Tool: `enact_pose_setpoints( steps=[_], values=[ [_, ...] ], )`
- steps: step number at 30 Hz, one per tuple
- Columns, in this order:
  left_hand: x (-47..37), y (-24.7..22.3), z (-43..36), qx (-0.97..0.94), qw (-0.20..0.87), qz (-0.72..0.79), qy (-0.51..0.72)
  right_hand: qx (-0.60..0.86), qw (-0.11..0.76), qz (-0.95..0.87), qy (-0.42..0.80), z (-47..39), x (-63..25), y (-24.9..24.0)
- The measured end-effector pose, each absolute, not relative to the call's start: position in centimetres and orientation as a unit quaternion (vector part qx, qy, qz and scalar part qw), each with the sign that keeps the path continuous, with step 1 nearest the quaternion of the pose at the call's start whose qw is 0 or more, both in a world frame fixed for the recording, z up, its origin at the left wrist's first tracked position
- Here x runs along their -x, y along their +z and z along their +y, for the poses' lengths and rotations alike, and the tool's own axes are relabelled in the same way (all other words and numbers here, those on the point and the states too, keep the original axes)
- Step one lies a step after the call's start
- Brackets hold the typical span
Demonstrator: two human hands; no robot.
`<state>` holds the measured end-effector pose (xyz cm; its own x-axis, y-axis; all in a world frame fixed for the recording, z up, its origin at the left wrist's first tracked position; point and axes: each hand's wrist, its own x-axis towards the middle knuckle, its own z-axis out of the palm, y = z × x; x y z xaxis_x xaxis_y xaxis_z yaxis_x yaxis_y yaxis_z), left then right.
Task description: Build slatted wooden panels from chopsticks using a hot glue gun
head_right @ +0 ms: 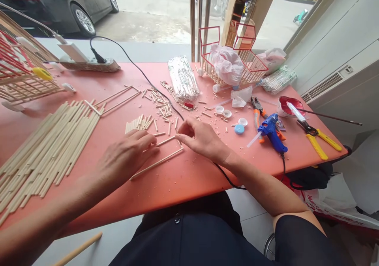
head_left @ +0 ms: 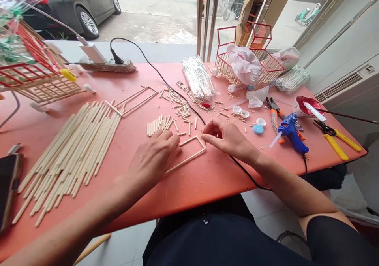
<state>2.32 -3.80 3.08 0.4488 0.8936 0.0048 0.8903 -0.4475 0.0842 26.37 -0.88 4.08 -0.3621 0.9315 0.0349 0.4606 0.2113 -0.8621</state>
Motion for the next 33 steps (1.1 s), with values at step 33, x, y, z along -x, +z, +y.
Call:
enact_pose_setpoints(
  steps=[33],
  values=[
    [-2.0,3.1,-5.8,-0.871,0.035,0.487,0.052,0.497,0.043,-0.862,0.089,-3.8,-22.7,4.1]
  ],
)
